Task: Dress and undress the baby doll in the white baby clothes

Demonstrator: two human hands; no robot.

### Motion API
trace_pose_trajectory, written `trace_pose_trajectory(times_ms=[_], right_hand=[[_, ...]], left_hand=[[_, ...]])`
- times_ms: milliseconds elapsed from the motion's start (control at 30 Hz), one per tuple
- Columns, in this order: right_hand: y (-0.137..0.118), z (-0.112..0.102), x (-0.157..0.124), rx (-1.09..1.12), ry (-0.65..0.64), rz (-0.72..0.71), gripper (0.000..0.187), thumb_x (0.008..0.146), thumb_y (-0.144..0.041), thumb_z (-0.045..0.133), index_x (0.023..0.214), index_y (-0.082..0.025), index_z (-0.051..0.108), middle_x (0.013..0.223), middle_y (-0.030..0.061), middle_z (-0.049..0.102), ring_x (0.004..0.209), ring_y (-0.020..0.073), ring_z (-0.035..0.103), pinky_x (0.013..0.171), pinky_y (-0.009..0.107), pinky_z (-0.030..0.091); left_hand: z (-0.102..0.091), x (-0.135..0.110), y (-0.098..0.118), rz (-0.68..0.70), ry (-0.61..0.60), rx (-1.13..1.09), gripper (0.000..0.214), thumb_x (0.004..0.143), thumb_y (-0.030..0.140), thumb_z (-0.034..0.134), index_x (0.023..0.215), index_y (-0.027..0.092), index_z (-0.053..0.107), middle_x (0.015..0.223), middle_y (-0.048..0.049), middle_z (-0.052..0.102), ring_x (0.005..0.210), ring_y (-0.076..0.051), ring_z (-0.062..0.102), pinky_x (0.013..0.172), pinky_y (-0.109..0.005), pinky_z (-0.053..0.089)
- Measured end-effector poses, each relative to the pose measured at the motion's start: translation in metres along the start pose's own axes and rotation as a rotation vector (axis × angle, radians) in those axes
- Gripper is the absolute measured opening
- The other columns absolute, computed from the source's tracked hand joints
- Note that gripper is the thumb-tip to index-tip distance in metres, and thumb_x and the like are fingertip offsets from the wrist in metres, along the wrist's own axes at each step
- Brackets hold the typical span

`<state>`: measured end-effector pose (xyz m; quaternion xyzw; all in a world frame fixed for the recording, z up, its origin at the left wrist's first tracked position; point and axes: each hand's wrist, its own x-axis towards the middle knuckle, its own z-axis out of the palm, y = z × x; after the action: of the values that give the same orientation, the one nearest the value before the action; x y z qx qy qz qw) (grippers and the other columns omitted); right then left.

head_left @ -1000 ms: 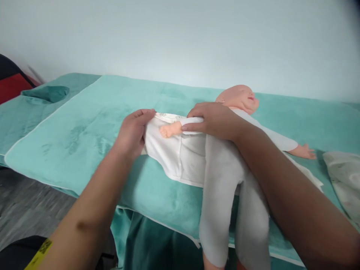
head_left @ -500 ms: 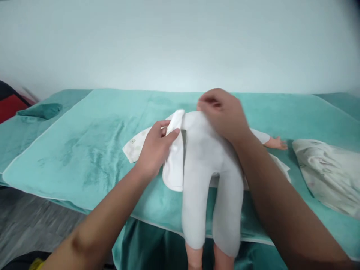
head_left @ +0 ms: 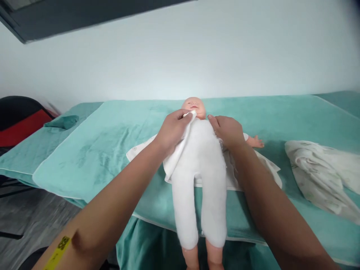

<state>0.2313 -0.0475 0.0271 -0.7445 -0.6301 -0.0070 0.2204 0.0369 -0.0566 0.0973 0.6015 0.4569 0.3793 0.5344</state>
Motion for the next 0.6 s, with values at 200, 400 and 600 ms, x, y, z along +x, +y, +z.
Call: trace_pose_trajectory(times_ms=[200,400,600], right_hand=[[-0.002,0.009,-0.003,0.071,0.003,0.0,0.052,0.101,-0.048,0.03,0.079,-0.019,0.068,0.077,0.009,0.07,0.066,0.0196,0.054,0.058,0.031,0.024],[0.014,0.019,-0.016,0.324,0.379,-0.17,0.032,0.097,-0.034,0.04,0.085,-0.019,0.066,0.088,0.0091,0.069,0.086,0.0234,0.057,0.076,0.034,0.038],[0.021,0.015,-0.056,0.562,0.413,-0.18,0.033,0.097,-0.038,0.043,0.072,-0.021,0.057,0.075,0.0033,0.061,0.075,0.0186,0.054,0.073,0.032,0.039]], left_hand=[[0.007,-0.062,0.022,-0.062,-0.532,-0.034,0.035,0.092,0.033,0.058,0.124,0.021,0.064,0.104,-0.0082,0.069,0.069,-0.014,0.067,0.056,-0.025,0.05],[-0.031,-0.111,-0.027,-0.031,-0.069,0.103,0.029,0.09,0.038,0.064,0.111,0.019,0.07,0.1,-0.0062,0.071,0.085,-0.017,0.067,0.066,-0.025,0.052],[-0.101,-0.222,-0.086,-0.31,0.436,0.134,0.044,0.079,0.048,0.071,0.112,0.019,0.069,0.109,-0.0087,0.073,0.094,-0.025,0.068,0.076,-0.032,0.056]])
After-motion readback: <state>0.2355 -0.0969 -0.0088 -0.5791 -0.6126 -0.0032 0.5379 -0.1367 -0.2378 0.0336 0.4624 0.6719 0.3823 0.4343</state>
